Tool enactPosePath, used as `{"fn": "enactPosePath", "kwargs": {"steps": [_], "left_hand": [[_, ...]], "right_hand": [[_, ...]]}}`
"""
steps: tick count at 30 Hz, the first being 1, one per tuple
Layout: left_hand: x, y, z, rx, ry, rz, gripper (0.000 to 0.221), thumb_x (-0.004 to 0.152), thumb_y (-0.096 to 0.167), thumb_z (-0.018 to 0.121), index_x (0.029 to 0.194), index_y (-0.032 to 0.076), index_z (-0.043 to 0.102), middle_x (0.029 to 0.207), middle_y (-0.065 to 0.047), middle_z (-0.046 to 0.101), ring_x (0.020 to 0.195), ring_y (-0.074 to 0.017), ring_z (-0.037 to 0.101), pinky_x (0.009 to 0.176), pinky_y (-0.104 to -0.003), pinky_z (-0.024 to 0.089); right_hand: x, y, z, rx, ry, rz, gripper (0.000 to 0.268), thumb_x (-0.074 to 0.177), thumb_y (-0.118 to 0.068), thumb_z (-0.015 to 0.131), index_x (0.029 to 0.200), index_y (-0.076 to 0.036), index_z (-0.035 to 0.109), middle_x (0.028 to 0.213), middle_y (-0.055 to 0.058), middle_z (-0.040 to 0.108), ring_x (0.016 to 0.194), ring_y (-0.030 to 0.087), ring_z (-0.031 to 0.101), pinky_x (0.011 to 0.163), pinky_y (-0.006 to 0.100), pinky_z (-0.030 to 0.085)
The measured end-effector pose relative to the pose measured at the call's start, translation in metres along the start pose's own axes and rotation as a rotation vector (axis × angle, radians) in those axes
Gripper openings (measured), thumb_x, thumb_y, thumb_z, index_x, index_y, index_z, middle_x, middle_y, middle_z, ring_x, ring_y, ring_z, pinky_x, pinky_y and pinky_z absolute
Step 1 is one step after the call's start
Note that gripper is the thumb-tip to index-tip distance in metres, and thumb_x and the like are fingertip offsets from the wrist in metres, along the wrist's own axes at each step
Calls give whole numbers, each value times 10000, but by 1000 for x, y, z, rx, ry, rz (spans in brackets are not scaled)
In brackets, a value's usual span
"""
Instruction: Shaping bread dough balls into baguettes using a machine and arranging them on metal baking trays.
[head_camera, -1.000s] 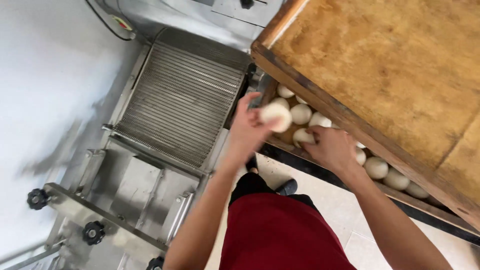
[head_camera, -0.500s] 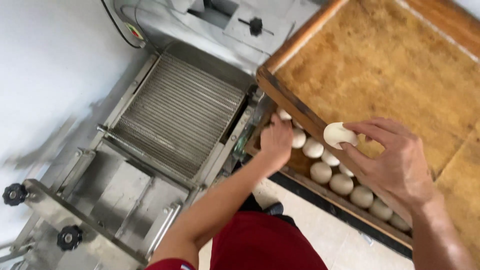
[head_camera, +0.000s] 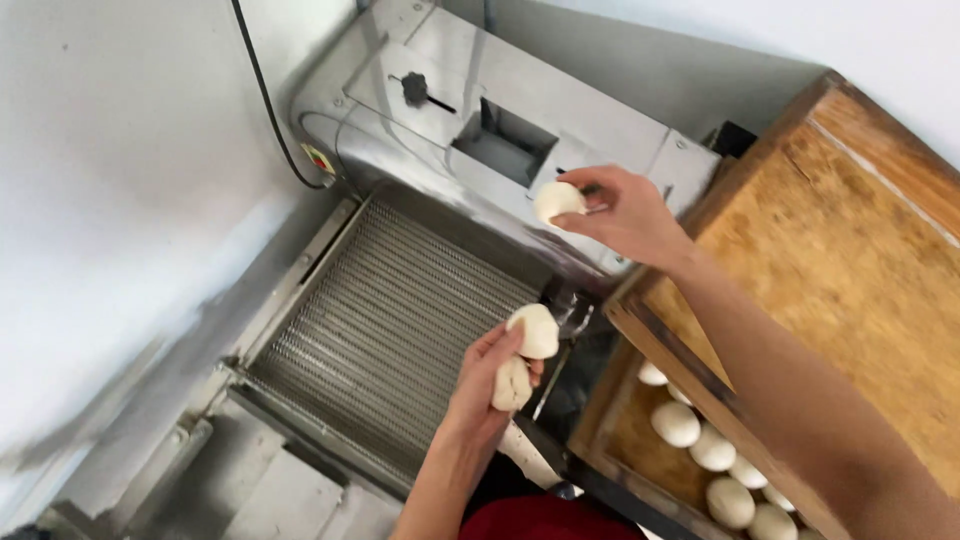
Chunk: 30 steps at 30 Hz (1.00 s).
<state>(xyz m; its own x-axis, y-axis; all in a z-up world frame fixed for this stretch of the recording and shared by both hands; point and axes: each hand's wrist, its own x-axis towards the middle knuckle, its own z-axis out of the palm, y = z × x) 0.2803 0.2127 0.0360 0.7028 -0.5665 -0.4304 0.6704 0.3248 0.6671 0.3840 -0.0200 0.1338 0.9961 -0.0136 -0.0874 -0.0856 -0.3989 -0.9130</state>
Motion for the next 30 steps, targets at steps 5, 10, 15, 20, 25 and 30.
{"fn": "enactPosePath", "kwargs": {"steps": [5,10,15,20,25,30], "left_hand": [[36,40,-19,-397,9,151,350,1010,247,614,1211,-39,633,916,-96,693,707,-146,647,594,-275,535],[82,49,-18,-453,103,127,345,1020,278,614,1201,-16,619,874,-92,666,696,-148,641,603,-276,546],[140,53,1,-546,141,197,354,1005,285,627,1205,-7,611,876,-77,676,681,-135,636,591,-273,545],[149,74,31,-486,203,133,714,980,632,342,1269,36,606,878,-55,689,693,-155,653,613,-297,562],[148,47,9,-641,286,163,982,966,812,195,1326,3,621,876,-49,611,753,-170,639,709,-296,534],[147,53,1,-748,204,170,886,1025,688,270,1321,-90,575,1017,-116,643,947,-222,641,932,-330,513]], "right_hand": [[138,51,43,-690,79,-153,429,769,-234,854,1159,-86,758,1099,142,730,929,239,711,821,362,573],[154,37,46,-662,42,-10,324,880,-268,794,1125,-58,763,971,171,763,857,257,702,752,383,548],[79,11,22,-302,-87,357,369,937,-333,649,1267,-191,737,1087,28,812,768,216,739,595,372,554],[70,32,21,-358,0,7,453,848,-352,803,1225,-109,741,1160,101,753,949,182,761,803,301,641],[152,42,42,-547,71,-157,322,892,-287,776,1158,-106,785,1049,125,786,844,208,750,743,330,601],[153,49,45,-645,36,-111,329,949,-281,738,1238,-126,767,946,170,769,819,305,704,768,391,554]]}}
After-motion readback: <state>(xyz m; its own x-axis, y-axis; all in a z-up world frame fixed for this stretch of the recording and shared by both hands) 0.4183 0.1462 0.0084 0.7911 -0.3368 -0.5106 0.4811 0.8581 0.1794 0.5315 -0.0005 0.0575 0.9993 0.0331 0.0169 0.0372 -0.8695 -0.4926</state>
